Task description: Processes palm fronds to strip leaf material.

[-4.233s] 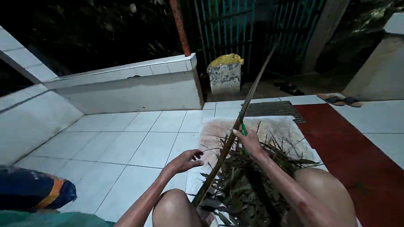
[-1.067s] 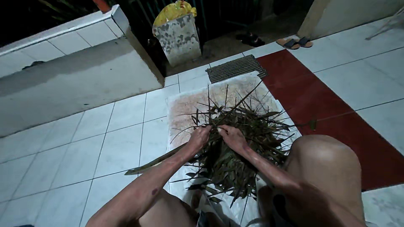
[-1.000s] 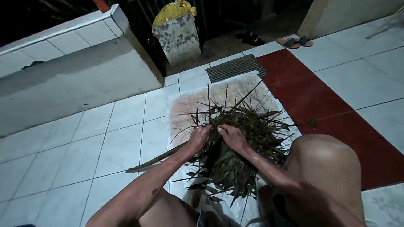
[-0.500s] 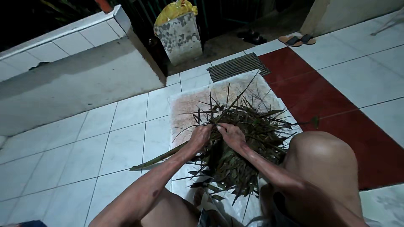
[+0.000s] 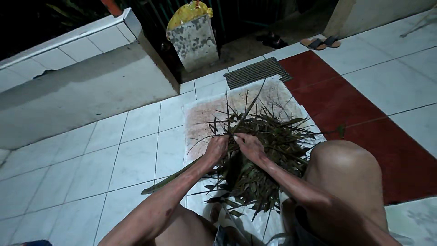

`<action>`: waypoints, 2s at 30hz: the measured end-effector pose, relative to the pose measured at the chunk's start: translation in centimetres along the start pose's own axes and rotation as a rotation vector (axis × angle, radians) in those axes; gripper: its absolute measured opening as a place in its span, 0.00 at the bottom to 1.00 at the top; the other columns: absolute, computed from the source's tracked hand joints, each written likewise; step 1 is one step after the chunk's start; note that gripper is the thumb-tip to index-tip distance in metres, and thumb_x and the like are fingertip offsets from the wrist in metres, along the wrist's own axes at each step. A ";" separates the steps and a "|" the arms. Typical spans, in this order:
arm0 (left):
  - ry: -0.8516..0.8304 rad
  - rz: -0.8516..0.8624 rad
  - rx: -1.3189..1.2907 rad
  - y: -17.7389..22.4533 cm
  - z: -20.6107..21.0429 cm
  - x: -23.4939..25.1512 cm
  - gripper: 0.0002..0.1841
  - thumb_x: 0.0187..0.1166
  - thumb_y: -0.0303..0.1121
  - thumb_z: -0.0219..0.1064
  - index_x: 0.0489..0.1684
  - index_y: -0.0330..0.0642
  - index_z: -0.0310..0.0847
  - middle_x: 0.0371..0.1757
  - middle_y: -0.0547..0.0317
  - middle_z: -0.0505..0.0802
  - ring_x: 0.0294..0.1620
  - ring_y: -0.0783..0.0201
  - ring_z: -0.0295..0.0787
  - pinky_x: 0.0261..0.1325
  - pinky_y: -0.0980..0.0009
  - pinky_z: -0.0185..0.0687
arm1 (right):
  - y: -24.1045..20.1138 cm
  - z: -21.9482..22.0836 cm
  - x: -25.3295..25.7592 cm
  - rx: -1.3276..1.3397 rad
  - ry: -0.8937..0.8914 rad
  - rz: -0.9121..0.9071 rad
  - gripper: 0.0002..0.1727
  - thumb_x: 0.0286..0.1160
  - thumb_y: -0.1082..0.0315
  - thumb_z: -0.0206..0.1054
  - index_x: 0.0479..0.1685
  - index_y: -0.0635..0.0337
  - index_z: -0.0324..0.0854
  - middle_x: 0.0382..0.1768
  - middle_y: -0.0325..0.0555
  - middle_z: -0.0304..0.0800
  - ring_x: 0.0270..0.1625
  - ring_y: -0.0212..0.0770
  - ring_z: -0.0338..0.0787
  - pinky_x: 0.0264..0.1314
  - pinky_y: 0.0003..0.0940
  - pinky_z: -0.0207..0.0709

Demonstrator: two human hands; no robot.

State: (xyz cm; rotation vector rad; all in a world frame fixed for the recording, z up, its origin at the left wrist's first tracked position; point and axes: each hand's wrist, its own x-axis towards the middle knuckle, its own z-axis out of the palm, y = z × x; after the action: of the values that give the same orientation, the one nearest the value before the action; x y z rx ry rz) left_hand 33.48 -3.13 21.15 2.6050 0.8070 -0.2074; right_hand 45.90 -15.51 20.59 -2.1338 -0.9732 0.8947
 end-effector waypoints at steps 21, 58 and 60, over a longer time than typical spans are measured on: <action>0.044 -0.036 -0.029 0.7 -0.8 -0.5 0.19 0.92 0.35 0.50 0.62 0.36 0.87 0.51 0.41 0.94 0.57 0.44 0.92 0.67 0.46 0.82 | 0.1 0.2 0.4 0.028 0.045 0.027 0.23 0.92 0.46 0.51 0.73 0.37 0.84 0.62 0.44 0.92 0.67 0.50 0.88 0.69 0.58 0.76; -0.092 -0.081 -0.103 -0.1 -3.0 -5.8 0.20 0.94 0.41 0.50 0.64 0.41 0.86 0.36 0.51 0.93 0.33 0.56 0.92 0.46 0.55 0.88 | 3.8 -3.0 4.5 0.011 0.161 0.025 0.22 0.90 0.46 0.56 0.75 0.36 0.83 0.63 0.51 0.92 0.64 0.59 0.89 0.63 0.67 0.77; -0.093 -0.086 -0.117 -0.3 -3.3 -6.4 0.20 0.94 0.41 0.50 0.65 0.43 0.86 0.35 0.52 0.93 0.31 0.58 0.91 0.44 0.56 0.88 | 4.8 -3.4 5.2 0.008 0.178 0.005 0.21 0.90 0.47 0.57 0.74 0.38 0.84 0.63 0.52 0.91 0.64 0.60 0.88 0.64 0.68 0.77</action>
State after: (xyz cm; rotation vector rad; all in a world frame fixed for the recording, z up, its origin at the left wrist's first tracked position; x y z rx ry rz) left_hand 28.10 -4.84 25.66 2.4355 0.8721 -0.2944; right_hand 53.01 -14.71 17.34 -2.1671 -0.8731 0.6958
